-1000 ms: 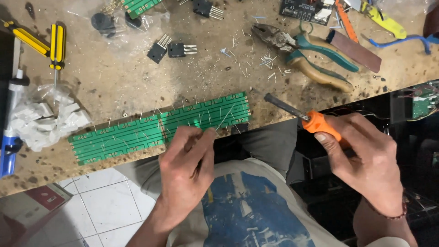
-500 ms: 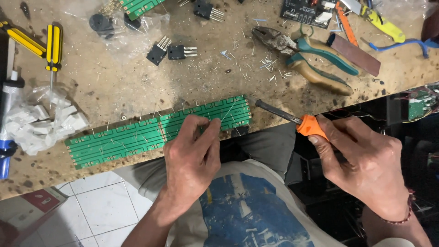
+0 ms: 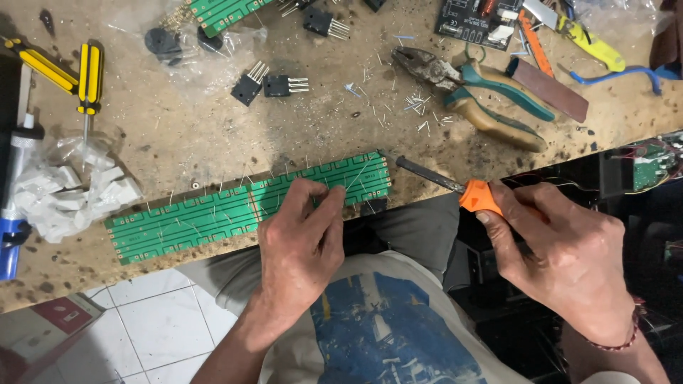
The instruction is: Soldering electronic components onto a printed circuit board using a soldering iron at a repair bench.
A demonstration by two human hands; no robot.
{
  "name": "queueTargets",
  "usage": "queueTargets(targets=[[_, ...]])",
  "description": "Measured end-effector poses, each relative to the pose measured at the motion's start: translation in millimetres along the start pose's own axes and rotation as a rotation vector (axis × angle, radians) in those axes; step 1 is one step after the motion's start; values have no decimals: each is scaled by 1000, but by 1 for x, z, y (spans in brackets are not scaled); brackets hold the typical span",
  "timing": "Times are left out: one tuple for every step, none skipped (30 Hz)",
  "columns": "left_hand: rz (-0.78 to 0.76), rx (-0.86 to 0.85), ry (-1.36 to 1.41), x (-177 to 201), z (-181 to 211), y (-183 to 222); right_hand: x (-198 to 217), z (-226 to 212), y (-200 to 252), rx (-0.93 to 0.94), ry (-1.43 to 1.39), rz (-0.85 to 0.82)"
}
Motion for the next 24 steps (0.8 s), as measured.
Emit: queueTargets(targets=[[2,-1,-3,1,0,-1,1,-2,-1,7,8,-2],[4,-2,-4,1,1,-1,2,-3,-1,13,17,-4],[5,-2,-4,1,1,-2,2,-2,-1,14,18,-4],[7,-2,-6,1,1,-2,1,-2,0,21,18,-10],[8,-2,-8,1,2,-3,1,-3,1,29,19,-15],[9,-2,-7,1,1,-2,2,-4,0,28,20,-15],[14,-6,-4,1,0,-1,3,-6,-1,31,38,-16],[20,-10,0,0,0,-1,4,-8,-2,34,56,-17],[21,-10,2,0,0,-1,5,-9,-2,35,58,-17],[15,-11,8,0,1,-2,4,-9,-2,29,79,-28],[9,-13,14,0,1,-2,4,-10,-2,23,100,-38],[10,-12,15,0,1,-3,4,-11,-2,24,101,-38],[13,-18,8,1,1,-3,4,-13,-2,34,117,-42],[16,-24,2,1,1,-4,4,-14,-1,43,134,-47],[17,-23,2,0,1,-4,5,-16,-1,45,135,-48],[23,-28,1,0,1,-4,6,-17,-1,42,131,-33],[28,-32,1,-1,2,-4,7,-19,-1,40,128,-17],[29,-32,0,-1,2,-5,8,-20,-2,41,128,-17],[28,-37,0,-1,3,-6,10,-23,-4,51,112,-16],[27,-41,0,-1,4,-7,11,-25,-5,60,96,-16],[27,-42,1,-2,4,-7,12,-26,-6,60,97,-16],[27,-45,-4,-2,4,-7,13,-28,-6,68,96,-8],[27,-49,-9,-2,4,-8,15,-30,-7,77,95,1],[27,-49,-10,-3,3,-8,15,-30,-7,76,95,1]])
Point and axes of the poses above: each hand's wrist, its own y-axis away from the middle knuckle, its own x-axis out of the back of the hand, z = x × y, the point moved 8 cm from there along -y, towards the middle knuckle, and after that the axes turned 7 degrees about -y, right-handed, at the moved point
